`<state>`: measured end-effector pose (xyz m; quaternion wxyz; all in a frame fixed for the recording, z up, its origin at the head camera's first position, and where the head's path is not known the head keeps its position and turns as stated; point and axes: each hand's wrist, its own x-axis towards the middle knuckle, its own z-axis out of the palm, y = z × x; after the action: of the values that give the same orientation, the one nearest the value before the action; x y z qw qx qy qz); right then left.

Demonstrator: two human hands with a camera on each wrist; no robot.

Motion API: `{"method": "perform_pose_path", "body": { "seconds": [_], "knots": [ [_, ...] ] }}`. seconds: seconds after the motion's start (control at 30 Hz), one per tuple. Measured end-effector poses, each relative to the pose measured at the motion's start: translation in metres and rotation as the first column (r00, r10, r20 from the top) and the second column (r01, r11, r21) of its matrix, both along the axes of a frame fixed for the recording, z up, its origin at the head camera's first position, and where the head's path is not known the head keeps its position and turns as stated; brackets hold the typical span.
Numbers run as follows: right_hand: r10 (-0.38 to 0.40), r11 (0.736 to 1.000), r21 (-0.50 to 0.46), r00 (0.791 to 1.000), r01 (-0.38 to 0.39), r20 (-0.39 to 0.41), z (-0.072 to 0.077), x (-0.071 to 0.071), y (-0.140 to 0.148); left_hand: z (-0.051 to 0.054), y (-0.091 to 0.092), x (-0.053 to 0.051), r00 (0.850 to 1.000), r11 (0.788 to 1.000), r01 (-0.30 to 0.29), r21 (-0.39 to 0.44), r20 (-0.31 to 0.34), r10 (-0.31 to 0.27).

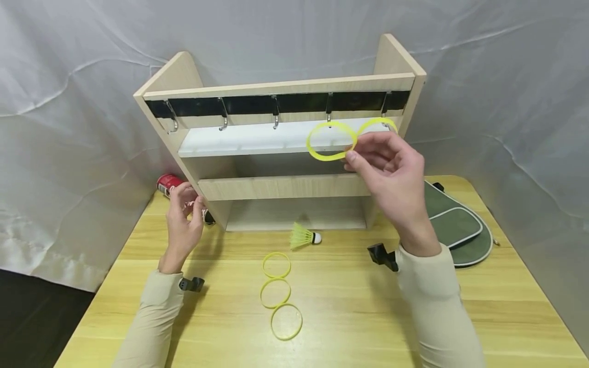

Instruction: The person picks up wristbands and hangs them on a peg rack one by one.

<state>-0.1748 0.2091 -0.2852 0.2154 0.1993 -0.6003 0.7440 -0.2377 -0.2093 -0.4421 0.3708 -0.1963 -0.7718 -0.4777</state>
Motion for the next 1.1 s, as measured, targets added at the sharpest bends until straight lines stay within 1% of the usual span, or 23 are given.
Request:
{"method": "perform_pose_path", "body": {
  "seconds": [0.17,0.3,0.47,0.63,0.77,0.97,1.1],
  "knots": [
    [-0.021,0.998,-0.054,1.000,0.021,-0.001,-0.002,-0.007,-0.001,0.000,0.000,0.000,1.000,1.000,-0.004,0.003,-0.001,0.004],
    [-0.040,0.997,-0.067,0.999,0.041,0.022,-0.006,-0.010,-0.002,0.000,-0.001,0.001,1.000,1.000,-0.001,0.003,0.018,0.001],
    [-0.053,0.998,-0.042,0.996,0.055,0.066,-0.015,-0.011,-0.003,0.000,-0.001,0.001,0.999,1.000,-0.005,0.001,0.033,0.005],
    [-0.053,0.999,-0.004,0.995,0.054,0.080,-0.023,-0.011,-0.004,0.000,0.000,0.001,1.000,1.000,-0.005,0.008,0.009,0.005],
    [-0.055,0.998,0.042,0.996,0.052,0.074,-0.025,-0.009,-0.006,0.000,0.001,0.001,1.000,1.000,-0.010,0.011,-0.003,0.010],
    [-0.058,0.995,0.086,0.996,0.052,0.071,-0.030,0.000,-0.008,-0.001,0.001,0.001,1.000,1.000,-0.024,0.000,0.006,0.024],
    [-0.046,0.993,0.111,0.997,0.040,0.054,-0.037,0.005,-0.010,0.000,0.001,0.000,1.000,1.000,-0.016,0.000,-0.002,0.016]
  ]
}}
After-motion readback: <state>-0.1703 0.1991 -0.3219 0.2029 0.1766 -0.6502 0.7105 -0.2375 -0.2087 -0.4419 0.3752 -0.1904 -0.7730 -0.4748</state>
